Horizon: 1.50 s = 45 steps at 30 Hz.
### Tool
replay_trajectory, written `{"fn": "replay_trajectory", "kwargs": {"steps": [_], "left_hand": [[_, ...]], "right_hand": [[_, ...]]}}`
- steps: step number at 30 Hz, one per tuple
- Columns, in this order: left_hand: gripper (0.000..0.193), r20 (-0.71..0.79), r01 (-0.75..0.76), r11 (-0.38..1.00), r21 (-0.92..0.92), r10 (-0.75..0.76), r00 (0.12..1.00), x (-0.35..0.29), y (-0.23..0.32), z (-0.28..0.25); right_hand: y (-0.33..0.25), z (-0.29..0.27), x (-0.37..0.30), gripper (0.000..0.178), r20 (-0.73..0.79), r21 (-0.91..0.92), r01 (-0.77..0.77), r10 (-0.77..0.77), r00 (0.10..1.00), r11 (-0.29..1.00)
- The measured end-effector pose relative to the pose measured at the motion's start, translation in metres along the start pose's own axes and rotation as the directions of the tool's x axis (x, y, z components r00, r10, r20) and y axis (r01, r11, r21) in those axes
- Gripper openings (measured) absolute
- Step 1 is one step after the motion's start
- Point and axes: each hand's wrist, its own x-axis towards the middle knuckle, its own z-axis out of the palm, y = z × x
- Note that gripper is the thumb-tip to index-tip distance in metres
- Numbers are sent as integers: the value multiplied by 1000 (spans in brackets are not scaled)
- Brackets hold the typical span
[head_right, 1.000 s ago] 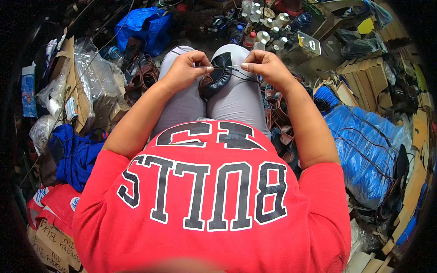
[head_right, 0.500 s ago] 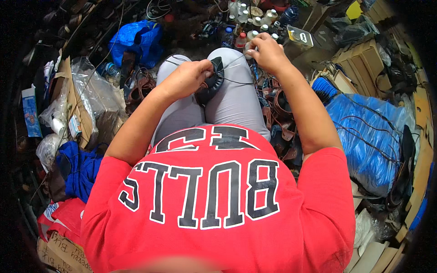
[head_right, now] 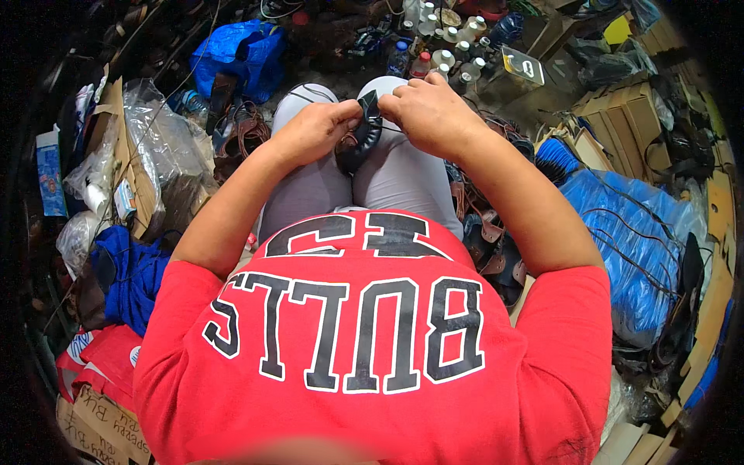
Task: Stitching a black shoe component by hand using a needle and thread.
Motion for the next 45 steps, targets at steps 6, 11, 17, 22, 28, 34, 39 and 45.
{"fn": "replay_trajectory", "kwargs": {"steps": [6, 11, 17, 22, 28, 34, 39, 45], "left_hand": [[8, -27, -154, 988, 18, 155, 988, 0, -12, 5], [9, -96, 186, 950, 250, -167, 981, -58, -36, -44], [6, -411, -131, 789, -601, -164, 897, -71, -5, -95], [21, -199, -283, 437, -854, 230, 953, -28, 71, -45], [9, -174, -73, 959, 273, 124, 977, -102, -13, -62], [23, -882, 835, 407, 370, -128, 454, -298, -71, -279], [26, -969, 950, 303, 77, -203, 143, -308, -78, -273], [45, -418, -81, 947, 310, 212, 883, -105, -60, -44]], "right_hand": [[6, 11, -3, 14, 198, 40, -125, 115, 974, 991], [51, 18, -46, 5, 2, 84, -238, 239, 971, 968], [64, -2, -32, 19, 11, 1000, -12, 551, 834, -2], [-12, -16, 22, 21, -149, 876, 277, 326, 934, -395], [36, 10, -54, 19, -30, 585, -31, 59, 998, 811], [231, -76, -253, 32, -108, 151, -783, 797, 594, 603], [279, -97, -318, 41, -84, -312, -894, 927, 364, 323], [110, 30, -124, 49, 35, 788, -255, 373, 927, 561]]}}
